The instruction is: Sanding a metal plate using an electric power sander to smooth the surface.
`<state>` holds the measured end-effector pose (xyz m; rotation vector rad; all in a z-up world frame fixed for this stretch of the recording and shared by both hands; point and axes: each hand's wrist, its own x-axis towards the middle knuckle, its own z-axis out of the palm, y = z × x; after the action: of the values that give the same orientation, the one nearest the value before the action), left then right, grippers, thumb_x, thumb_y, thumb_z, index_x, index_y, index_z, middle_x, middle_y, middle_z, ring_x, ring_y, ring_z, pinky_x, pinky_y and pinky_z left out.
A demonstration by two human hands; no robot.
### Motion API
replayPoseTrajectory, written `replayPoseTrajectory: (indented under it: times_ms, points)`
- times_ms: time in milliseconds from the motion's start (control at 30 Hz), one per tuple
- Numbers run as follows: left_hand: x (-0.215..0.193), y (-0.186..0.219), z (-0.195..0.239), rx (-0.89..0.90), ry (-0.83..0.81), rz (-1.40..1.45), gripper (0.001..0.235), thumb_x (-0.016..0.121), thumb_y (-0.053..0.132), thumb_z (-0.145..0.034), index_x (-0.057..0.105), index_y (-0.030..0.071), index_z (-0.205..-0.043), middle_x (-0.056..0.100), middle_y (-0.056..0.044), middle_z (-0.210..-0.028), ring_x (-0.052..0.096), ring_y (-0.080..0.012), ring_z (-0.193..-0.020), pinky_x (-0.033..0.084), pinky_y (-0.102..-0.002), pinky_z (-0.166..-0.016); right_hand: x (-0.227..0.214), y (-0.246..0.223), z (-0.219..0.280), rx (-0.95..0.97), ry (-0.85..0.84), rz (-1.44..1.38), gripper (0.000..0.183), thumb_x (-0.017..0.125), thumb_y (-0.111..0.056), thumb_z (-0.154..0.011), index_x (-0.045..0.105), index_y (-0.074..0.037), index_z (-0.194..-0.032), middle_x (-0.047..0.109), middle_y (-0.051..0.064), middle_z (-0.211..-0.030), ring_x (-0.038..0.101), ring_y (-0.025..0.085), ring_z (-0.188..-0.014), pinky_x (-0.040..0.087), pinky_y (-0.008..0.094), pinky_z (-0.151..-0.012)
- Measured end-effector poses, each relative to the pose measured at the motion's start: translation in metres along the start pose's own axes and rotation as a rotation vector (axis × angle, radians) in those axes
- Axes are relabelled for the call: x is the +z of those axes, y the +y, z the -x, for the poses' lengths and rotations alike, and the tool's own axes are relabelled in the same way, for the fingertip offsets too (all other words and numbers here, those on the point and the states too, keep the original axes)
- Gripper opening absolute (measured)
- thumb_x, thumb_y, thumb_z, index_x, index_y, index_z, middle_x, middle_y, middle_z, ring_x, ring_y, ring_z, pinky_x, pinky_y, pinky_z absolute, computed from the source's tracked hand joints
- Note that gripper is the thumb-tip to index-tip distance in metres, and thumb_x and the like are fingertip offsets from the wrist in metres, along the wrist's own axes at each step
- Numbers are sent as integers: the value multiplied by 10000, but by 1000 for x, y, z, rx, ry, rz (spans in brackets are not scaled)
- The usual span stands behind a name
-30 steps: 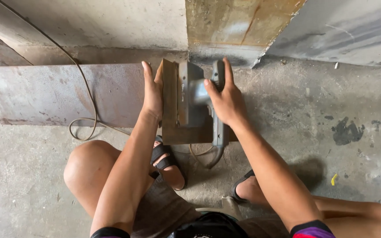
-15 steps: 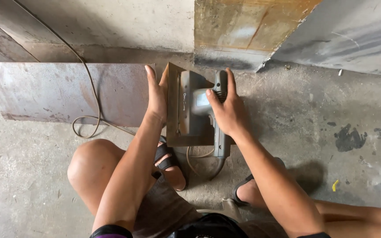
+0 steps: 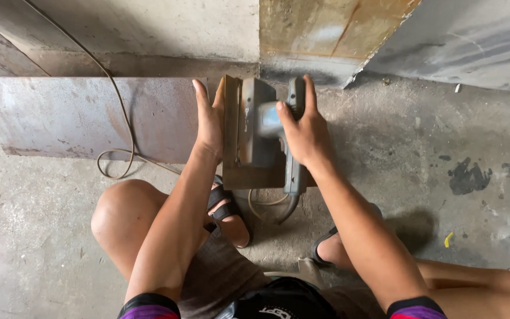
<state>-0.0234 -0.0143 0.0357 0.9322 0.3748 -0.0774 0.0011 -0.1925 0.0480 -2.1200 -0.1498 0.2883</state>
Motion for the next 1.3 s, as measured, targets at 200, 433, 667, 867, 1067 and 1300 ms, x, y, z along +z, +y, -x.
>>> replayPoseTrajectory:
  times_ms: [200, 433, 667, 867, 1067, 1300]
  points:
    - [4, 3, 0, -17, 9, -7, 1072, 191, 891, -806, 100, 230, -1646, 161, -132, -1711, 182, -409, -1552, 271, -603, -1229, 0, 4, -7, -7, 28, 5, 767, 465, -518, -1026, 170, -120, -1612, 686, 261, -943, 713, 299, -655, 529, 361, -500]
    - [18, 14, 10, -3, 16, -36, 1106, 208, 887, -781, 61, 215, -1647, 119, -128, -1719, 157, -403, -1559, 285, -596, -1221, -1, -1, -6, -16, 24, 5, 764, 469, -518, -1027, 170, -124, -1608, 685, 277, -974, 724, 320, -681, 549, 383, -529]
    - [12, 10, 4, -18, 14, -41, 1114, 196, 898, -783, 35, 215, -1648, 105, -130, -1720, 165, -397, -1559, 299, -594, -1214, -3, -3, -4, -16, 13, 17, 754, 466, -495, -1024, 167, -123, -1607, 686, 275, -962, 722, 316, -669, 552, 380, -524]
    - [26, 15, 18, -5, 1, 13, 1151, 227, 900, -761, -7, 200, -1645, 45, -140, -1723, 114, -400, -1564, 249, -596, -1229, -4, 0, -8, -39, 12, 26, 749, 467, -508, -1034, 165, -131, -1606, 683, 291, -973, 726, 346, -686, 561, 414, -551]
    - [22, 14, 14, -10, 19, 17, 1169, 207, 912, -749, 5, 192, -1647, 54, -146, -1721, 118, -401, -1562, 249, -600, -1225, -6, -1, 6, -27, -15, 28, 762, 447, -510, -1027, 146, -122, -1609, 678, 316, -976, 728, 384, -713, 560, 447, -568]
    - [33, 20, 19, -15, -4, 78, 1156, 256, 898, -748, -24, 223, -1643, 48, -135, -1724, 120, -400, -1564, 236, -606, -1227, -8, 1, -8, -33, 7, 17, 745, 454, -533, -1030, 173, -138, -1596, 692, 290, -967, 742, 350, -713, 582, 429, -598]
